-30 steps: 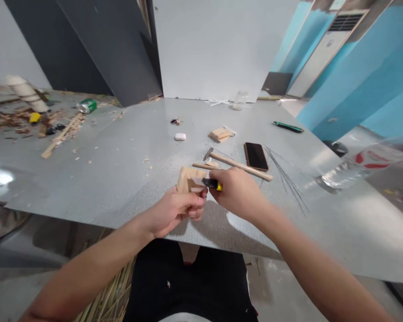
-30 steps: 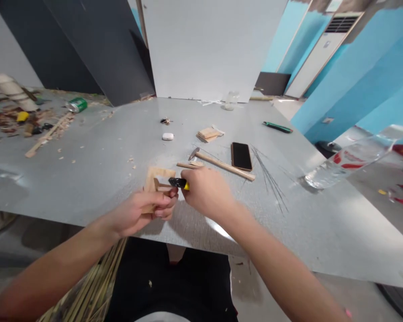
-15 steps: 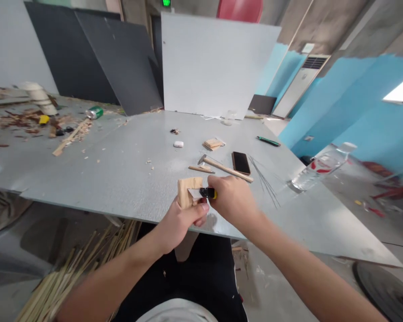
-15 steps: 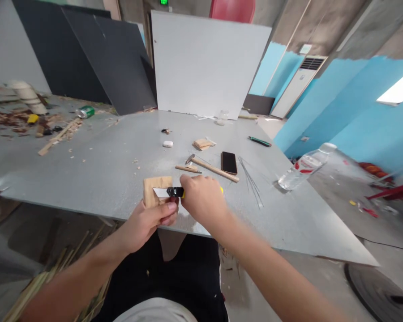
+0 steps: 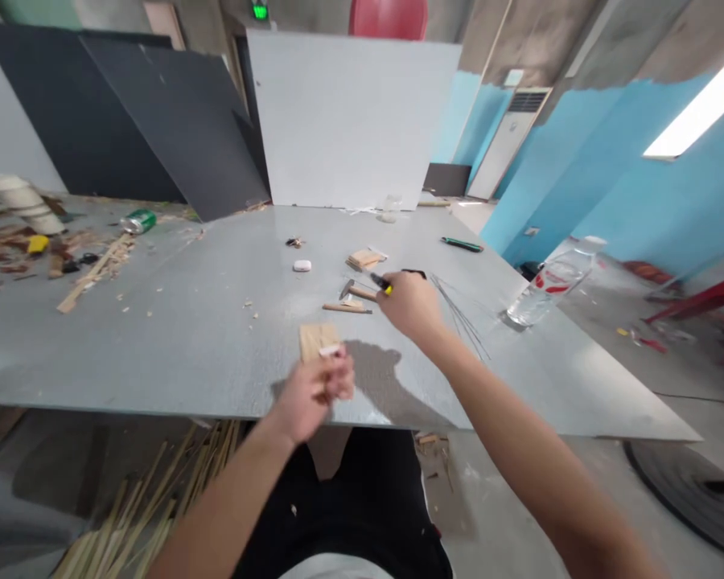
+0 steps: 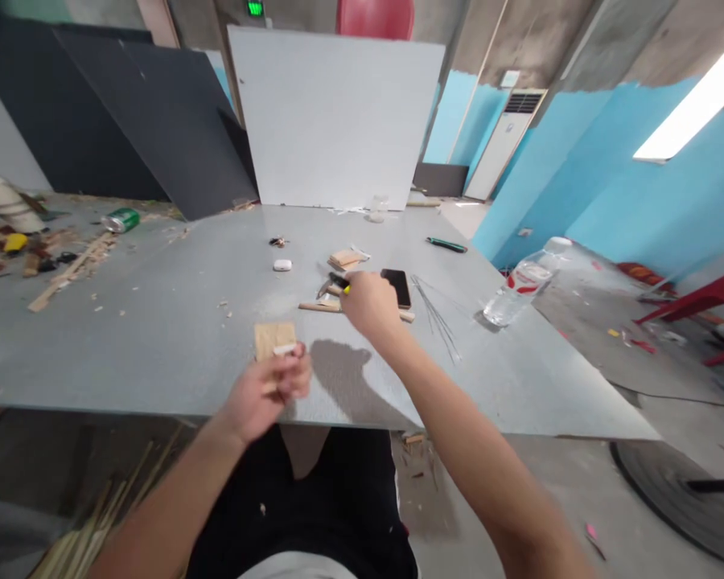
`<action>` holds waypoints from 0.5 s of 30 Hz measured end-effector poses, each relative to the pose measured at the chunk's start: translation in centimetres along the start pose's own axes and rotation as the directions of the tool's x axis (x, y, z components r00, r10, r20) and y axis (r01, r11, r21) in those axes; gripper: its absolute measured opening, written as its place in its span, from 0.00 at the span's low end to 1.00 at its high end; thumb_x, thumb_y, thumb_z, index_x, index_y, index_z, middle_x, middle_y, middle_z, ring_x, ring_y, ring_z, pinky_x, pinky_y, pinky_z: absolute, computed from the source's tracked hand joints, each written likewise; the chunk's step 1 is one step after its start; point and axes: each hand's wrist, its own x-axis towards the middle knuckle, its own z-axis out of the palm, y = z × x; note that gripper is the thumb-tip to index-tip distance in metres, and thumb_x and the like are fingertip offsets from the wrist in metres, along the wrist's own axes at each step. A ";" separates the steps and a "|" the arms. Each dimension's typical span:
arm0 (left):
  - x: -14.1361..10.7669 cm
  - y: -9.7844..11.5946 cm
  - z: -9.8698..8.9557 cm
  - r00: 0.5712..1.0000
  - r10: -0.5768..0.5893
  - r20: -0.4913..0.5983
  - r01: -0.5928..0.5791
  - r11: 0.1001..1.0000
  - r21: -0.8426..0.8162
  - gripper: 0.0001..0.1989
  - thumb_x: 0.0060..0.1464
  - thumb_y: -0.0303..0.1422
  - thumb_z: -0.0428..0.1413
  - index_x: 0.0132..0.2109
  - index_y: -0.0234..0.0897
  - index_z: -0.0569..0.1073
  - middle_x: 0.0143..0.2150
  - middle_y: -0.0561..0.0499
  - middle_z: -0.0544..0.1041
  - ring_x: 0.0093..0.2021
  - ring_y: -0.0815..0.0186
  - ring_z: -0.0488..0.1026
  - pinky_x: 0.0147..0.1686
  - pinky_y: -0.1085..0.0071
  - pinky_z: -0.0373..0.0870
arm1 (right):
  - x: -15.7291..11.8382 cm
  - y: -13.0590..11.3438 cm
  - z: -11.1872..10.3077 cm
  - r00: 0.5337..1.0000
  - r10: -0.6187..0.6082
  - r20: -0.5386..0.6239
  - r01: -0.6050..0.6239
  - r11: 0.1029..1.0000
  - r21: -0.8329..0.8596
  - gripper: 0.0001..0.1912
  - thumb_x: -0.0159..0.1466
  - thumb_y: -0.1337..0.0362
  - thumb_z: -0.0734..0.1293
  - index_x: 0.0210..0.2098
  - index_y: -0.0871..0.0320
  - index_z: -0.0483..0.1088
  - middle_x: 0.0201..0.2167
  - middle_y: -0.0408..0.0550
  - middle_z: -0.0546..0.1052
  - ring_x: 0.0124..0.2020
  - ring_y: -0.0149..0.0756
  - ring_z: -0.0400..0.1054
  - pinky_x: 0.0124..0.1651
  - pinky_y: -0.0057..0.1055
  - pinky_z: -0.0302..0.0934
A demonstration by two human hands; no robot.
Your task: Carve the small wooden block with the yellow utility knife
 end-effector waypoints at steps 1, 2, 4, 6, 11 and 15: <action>-0.1 -0.3 -0.5 1.000 -0.003 0.003 0.003 1.000 -0.017 0.14 0.54 0.35 0.67 0.40 0.38 0.69 0.27 0.60 0.58 0.24 0.73 0.57 0.28 0.72 0.59 | -1.0 -0.1 0.1 0.997 -0.066 0.032 0.065 0.998 0.025 0.13 0.67 0.69 0.66 0.43 0.58 0.84 0.36 0.57 0.85 0.36 0.46 0.77 0.33 0.34 0.54; -0.2 -0.6 -1.0 1.000 -0.006 0.006 0.006 0.999 -0.041 0.14 0.54 0.34 0.67 0.40 0.37 0.69 0.27 0.60 0.58 0.24 0.73 0.57 0.28 0.73 0.59 | -2.2 -0.3 0.4 0.991 -0.117 0.067 0.114 0.992 0.046 0.12 0.66 0.70 0.66 0.40 0.58 0.83 0.34 0.55 0.84 0.34 0.44 0.75 0.32 0.33 0.53; -0.6 -1.4 -1.9 1.000 -0.012 0.007 0.013 0.995 -0.098 0.13 0.53 0.32 0.67 0.40 0.36 0.70 0.27 0.60 0.58 0.23 0.75 0.54 0.28 0.74 0.60 | -4.4 -0.7 1.0 0.974 -0.178 0.142 0.172 0.984 0.052 0.10 0.64 0.71 0.66 0.34 0.58 0.81 0.30 0.53 0.83 0.30 0.41 0.72 0.32 0.33 0.51; -0.9 -2.2 -2.5 1.000 -0.024 -0.001 0.024 0.988 -0.150 0.13 0.53 0.30 0.67 0.40 0.35 0.70 0.26 0.61 0.57 0.23 0.76 0.52 0.28 0.75 0.60 | -5.9 -1.1 1.4 0.953 -0.221 0.208 0.217 0.975 0.038 0.08 0.64 0.71 0.67 0.32 0.57 0.80 0.29 0.52 0.82 0.29 0.40 0.70 0.31 0.33 0.50; -0.6 -2.9 -2.8 0.996 -0.069 0.051 0.078 0.974 -0.212 0.10 0.54 0.30 0.66 0.39 0.34 0.72 0.26 0.61 0.56 0.23 0.76 0.50 0.27 0.76 0.60 | -7.1 -1.5 1.3 0.903 -0.272 0.333 0.312 0.947 -0.072 0.08 0.65 0.71 0.68 0.36 0.57 0.81 0.31 0.54 0.83 0.29 0.41 0.71 0.30 0.35 0.46; -0.4 -2.9 -3.0 0.987 -0.085 0.135 0.113 0.969 -0.220 0.12 0.59 0.32 0.65 0.35 0.35 0.69 0.26 0.61 0.54 0.23 0.76 0.49 0.26 0.76 0.58 | -7.4 -1.7 1.2 0.907 -0.233 0.351 0.303 0.939 -0.159 0.09 0.65 0.73 0.67 0.38 0.58 0.81 0.33 0.56 0.83 0.30 0.42 0.72 0.30 0.35 0.45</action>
